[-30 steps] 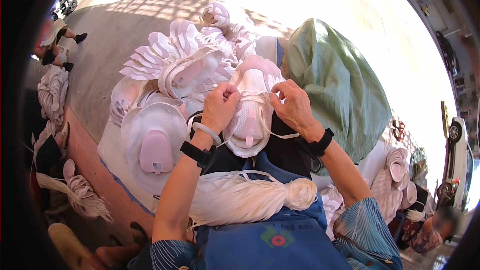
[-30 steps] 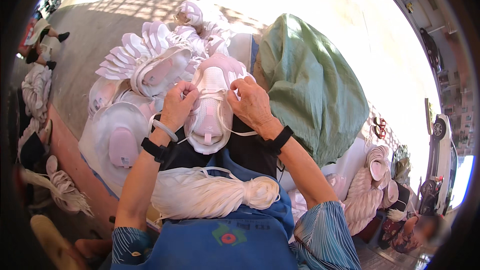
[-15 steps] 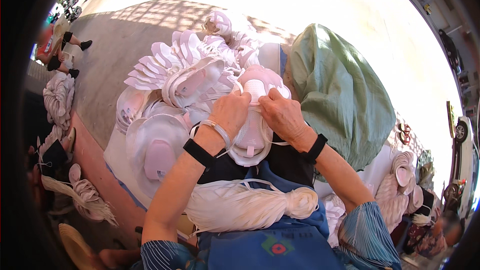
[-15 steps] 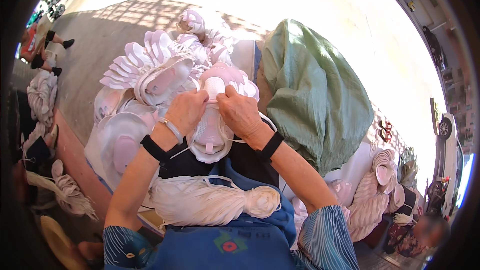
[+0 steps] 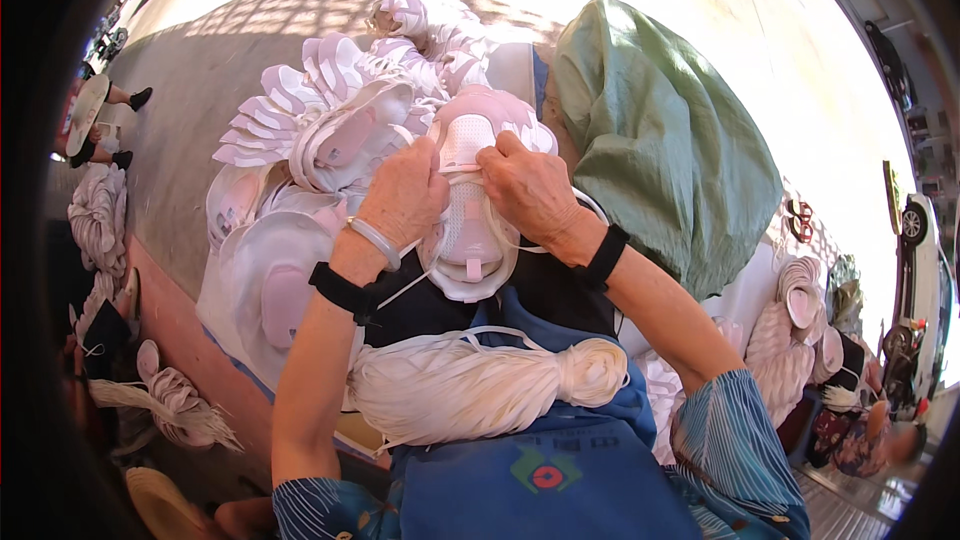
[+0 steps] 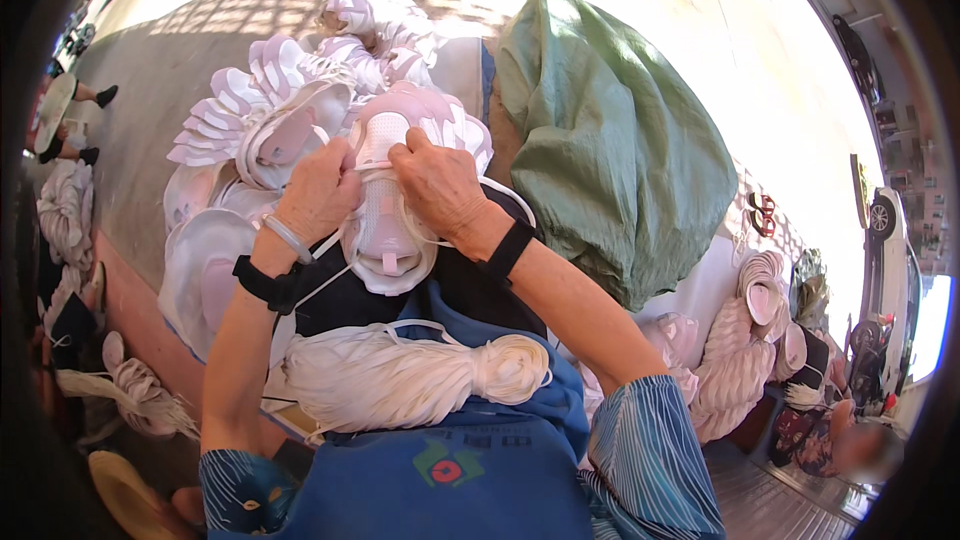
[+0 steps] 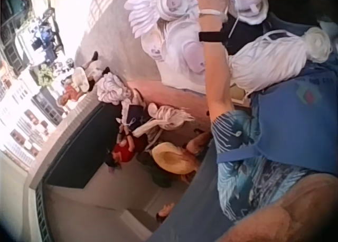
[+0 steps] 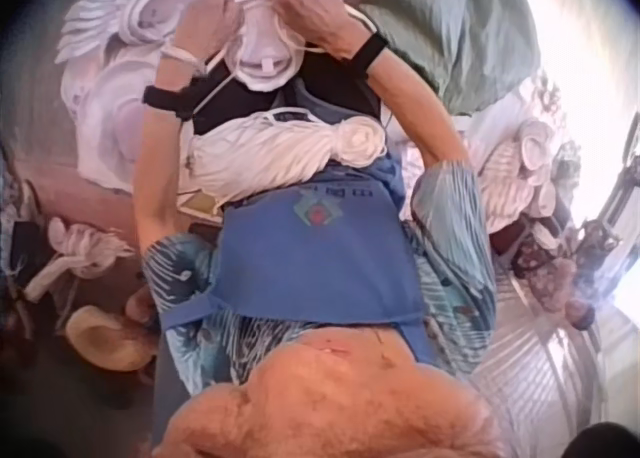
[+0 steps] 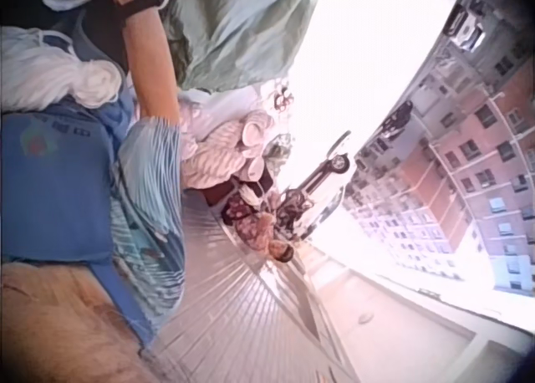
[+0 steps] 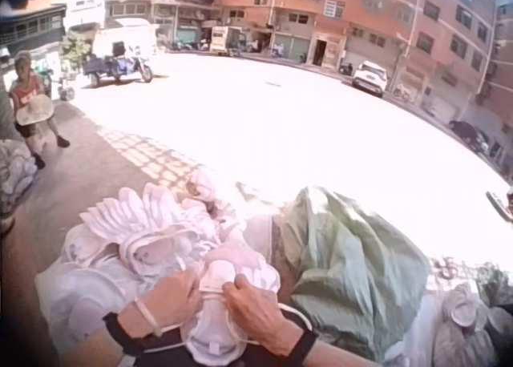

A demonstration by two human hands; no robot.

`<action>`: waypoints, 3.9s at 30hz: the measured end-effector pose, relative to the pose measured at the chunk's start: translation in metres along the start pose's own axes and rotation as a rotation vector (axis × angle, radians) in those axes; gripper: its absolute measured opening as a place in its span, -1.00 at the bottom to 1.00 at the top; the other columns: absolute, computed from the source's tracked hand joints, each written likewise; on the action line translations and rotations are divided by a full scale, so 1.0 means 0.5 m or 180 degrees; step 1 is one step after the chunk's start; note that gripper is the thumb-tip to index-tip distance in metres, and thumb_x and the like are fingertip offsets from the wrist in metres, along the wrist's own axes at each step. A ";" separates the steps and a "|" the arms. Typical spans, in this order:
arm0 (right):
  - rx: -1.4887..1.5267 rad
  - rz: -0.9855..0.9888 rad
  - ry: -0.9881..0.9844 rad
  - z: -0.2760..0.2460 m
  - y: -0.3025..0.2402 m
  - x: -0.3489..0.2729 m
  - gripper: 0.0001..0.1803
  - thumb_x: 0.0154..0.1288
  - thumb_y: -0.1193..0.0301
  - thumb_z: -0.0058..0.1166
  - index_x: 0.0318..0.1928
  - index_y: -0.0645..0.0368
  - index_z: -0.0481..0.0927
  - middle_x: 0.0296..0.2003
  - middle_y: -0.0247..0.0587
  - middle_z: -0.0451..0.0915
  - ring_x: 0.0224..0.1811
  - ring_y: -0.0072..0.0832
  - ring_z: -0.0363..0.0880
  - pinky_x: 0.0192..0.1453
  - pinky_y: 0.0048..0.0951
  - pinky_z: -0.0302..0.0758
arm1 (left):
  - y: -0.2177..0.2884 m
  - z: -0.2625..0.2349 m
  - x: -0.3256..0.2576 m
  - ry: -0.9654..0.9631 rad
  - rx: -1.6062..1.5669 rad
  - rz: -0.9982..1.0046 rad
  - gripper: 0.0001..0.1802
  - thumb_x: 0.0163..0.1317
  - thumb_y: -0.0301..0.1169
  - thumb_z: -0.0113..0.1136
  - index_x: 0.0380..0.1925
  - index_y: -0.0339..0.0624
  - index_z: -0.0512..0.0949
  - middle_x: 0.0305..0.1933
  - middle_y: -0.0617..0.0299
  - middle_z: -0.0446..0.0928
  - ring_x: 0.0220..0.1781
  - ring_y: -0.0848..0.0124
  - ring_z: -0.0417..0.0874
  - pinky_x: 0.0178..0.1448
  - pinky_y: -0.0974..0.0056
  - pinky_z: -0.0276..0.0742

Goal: The recorder is lacing a white and pink shoe as part of a manufacturing or assembly process.

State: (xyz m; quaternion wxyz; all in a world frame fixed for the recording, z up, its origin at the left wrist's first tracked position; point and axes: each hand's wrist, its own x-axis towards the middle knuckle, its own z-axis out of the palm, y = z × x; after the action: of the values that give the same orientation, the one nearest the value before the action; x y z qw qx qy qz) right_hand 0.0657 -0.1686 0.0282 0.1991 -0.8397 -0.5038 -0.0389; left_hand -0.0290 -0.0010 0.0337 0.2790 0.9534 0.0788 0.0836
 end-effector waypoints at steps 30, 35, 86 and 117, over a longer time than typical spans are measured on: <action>0.0286 0.0032 -0.0046 -0.026 -0.027 -0.034 -0.87 0.14 0.43 0.08 -0.37 0.25 0.55 -0.35 -0.07 0.50 -0.45 -0.13 0.63 -0.41 -0.22 0.57 | -0.018 -0.003 -0.021 -0.0230 -0.2091 -0.1446 -0.84 0.31 -0.37 0.08 -0.28 -0.26 0.48 -0.47 0.29 0.52 -0.49 0.55 0.53 -0.39 0.46 0.46; -0.0231 0.0098 -0.0333 -0.029 -0.053 -0.014 -0.84 0.07 0.46 0.15 -0.34 0.27 0.56 -0.31 -0.05 0.53 -0.42 -0.21 0.68 -0.42 -0.31 0.59 | 0.018 0.004 -0.044 -0.0086 -0.1563 -0.1078 -0.76 0.18 -0.39 0.24 -0.23 -0.28 0.46 -0.48 0.26 0.52 -0.49 0.51 0.52 -0.37 0.40 0.45; 0.1320 -0.0106 -0.1375 -0.065 -0.086 -0.149 -0.81 0.21 0.39 0.03 -0.39 0.29 0.56 -0.43 -0.01 0.56 -0.30 -0.04 0.62 -0.23 -0.11 0.54 | 0.050 0.019 -0.107 0.0560 -0.0655 -0.0114 -0.70 0.27 -0.38 0.13 -0.04 -0.29 0.51 -0.07 -0.04 0.52 -0.14 0.12 0.55 -0.03 0.17 0.49; 0.4261 0.1497 -0.1823 -0.160 -0.243 -0.069 -0.77 0.40 0.43 -0.09 -0.06 0.27 0.55 -0.49 -0.46 0.51 -0.65 -0.80 0.22 -0.61 -0.68 0.16 | 0.159 -0.088 -0.338 0.1128 -0.0764 0.0396 -0.77 -0.07 -0.38 0.40 -0.66 -0.21 0.51 -0.42 0.17 0.59 -0.51 0.31 0.59 -0.44 0.30 0.51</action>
State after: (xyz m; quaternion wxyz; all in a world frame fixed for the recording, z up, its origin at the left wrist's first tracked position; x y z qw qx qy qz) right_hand -0.0449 -0.1769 0.1281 0.5301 -0.6024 -0.2598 0.5372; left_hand -0.1943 -0.0777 0.0938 0.3666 0.8868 0.0572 0.2757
